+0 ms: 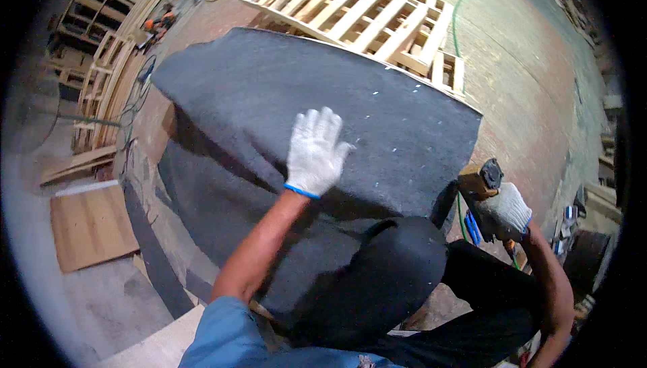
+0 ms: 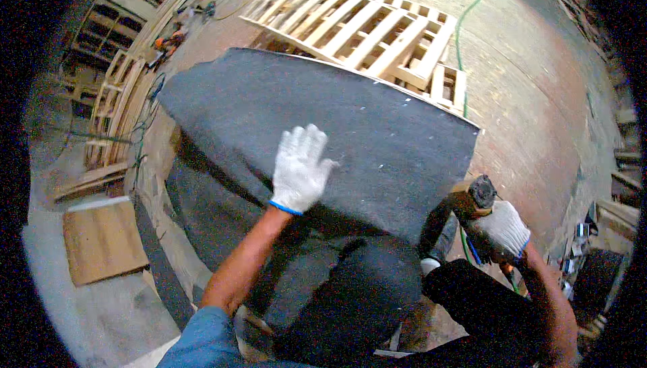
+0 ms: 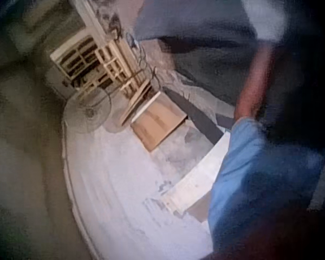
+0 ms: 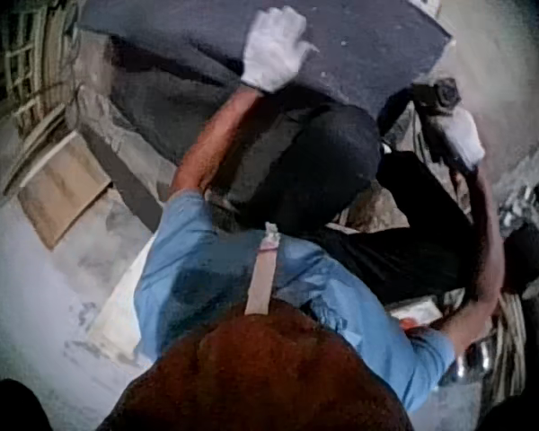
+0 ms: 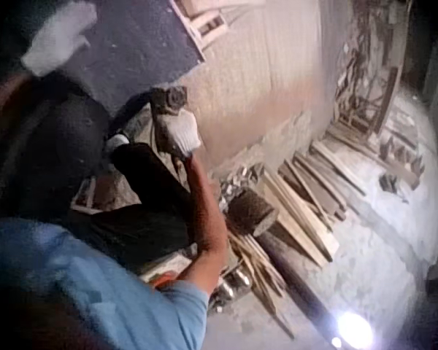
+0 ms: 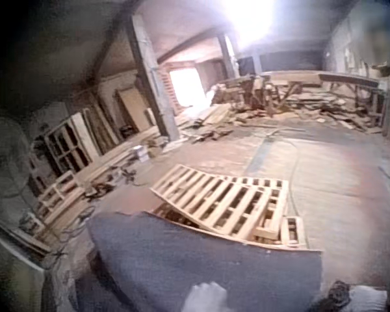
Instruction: The person puts on gloves and positions a wooden pallet on the floor. They then drape a large piece of dark fabric over the pallet and use a pneumatic nail gun to staple the fabric to the wooden frame, securing it in place.
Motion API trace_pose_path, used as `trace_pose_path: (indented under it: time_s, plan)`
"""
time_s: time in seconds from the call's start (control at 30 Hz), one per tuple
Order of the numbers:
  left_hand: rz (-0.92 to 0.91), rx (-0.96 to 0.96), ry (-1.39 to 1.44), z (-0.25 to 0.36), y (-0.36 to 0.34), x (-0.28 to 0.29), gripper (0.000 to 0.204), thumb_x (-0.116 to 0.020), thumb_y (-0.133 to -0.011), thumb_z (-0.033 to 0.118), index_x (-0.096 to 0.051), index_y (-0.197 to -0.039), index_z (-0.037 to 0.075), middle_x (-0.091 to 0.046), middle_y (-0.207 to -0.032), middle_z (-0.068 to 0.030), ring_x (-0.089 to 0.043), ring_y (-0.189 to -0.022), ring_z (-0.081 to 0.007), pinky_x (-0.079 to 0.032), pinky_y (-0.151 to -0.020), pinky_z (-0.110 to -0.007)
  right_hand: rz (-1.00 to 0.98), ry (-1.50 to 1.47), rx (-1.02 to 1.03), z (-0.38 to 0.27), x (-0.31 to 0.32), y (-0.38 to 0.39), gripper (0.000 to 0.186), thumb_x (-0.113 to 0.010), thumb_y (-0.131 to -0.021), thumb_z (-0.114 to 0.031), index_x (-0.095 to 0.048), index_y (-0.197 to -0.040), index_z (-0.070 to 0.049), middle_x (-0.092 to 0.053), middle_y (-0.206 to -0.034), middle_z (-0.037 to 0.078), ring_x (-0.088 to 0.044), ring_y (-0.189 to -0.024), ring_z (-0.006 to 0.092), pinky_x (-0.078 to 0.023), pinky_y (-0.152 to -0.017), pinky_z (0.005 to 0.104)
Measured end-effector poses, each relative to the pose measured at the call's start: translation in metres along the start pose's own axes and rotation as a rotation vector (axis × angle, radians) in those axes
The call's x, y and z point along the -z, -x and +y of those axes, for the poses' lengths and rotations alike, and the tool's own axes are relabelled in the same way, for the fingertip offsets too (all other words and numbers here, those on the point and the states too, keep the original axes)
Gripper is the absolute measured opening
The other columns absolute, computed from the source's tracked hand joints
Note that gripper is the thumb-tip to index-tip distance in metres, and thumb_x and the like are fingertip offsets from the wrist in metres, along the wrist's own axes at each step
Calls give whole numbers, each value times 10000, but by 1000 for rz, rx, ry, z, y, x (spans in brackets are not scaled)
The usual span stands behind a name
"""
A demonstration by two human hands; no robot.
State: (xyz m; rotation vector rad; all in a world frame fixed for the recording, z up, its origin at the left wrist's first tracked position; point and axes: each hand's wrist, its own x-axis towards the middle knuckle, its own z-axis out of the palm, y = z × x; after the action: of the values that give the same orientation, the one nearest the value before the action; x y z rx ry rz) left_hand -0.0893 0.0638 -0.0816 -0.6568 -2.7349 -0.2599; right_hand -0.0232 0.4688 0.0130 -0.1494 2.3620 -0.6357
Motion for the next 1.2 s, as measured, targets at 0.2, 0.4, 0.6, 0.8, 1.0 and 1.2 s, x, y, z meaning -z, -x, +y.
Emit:
trace_pose_path:
  time_s: [0.2, 0.4, 0.6, 0.8, 1.0, 1.2]
  plan:
    - [90, 206, -149, -82, -2, 8, 593, -672, -911, 373, -560, -1367, 10, -527, -1433, -246, -485, -1284, -499, -321, -1134, -588, 174, 172, 258, 46, -19, -9, 201, -711, -773, -203, -688, -902, -51, -641, -694, 76, -631, -605, 214, -516, -576, 348]
    - [33, 280, -244, -94, -13, 20, 569, -617, -935, 408, -570, -1341, 12, -533, -1423, -236, -481, -1269, -484, -333, -1121, -581, 11, 24, -39, 0, -4, -18, 300, -762, -558, -135, -699, -849, -104, -636, -748, 77, -655, -704, 343, -520, -599, 400]
    - [66, 418, -441, -174, -7, 27, 559, -548, -951, 487, -594, -1324, 74, -578, -1375, -164, -512, -1214, -409, -354, -1062, -594, -55, 205, 107, 5, 5, -10, 273, -751, -650, -175, -716, -913, -111, -671, -789, 84, -686, -731, 310, -534, -617, 389]
    - [41, 526, -511, -214, 23, 34, 494, -520, -990, 424, -577, -1366, 109, -551, -1426, -169, -489, -1299, -383, -342, -1079, -621, -105, -78, -255, -33, 15, -5, 256, -674, -805, -190, -694, -1020, -53, -693, -811, 111, -695, -725, 275, -552, -658, 372]
    - [658, 1024, 175, -223, 53, 2, 560, -428, -1042, 413, -516, -1406, -4, -511, -1475, -183, -462, -1356, -369, -336, -1126, -505, -40, 58, -105, 12, -1, -16, 246, -686, -788, -195, -699, -989, -54, -716, -844, 121, -703, -737, 254, -554, -665, 364]
    - [633, 1196, 438, -237, 127, -26, 612, -300, -1089, 417, -526, -1382, -71, -540, -1430, -245, -511, -1325, -377, -382, -1115, -396, -88, 16, -210, 27, -9, -23, 231, -677, -802, -207, -696, -972, -52, -729, -855, 127, -706, -736, 266, -557, -662, 378]
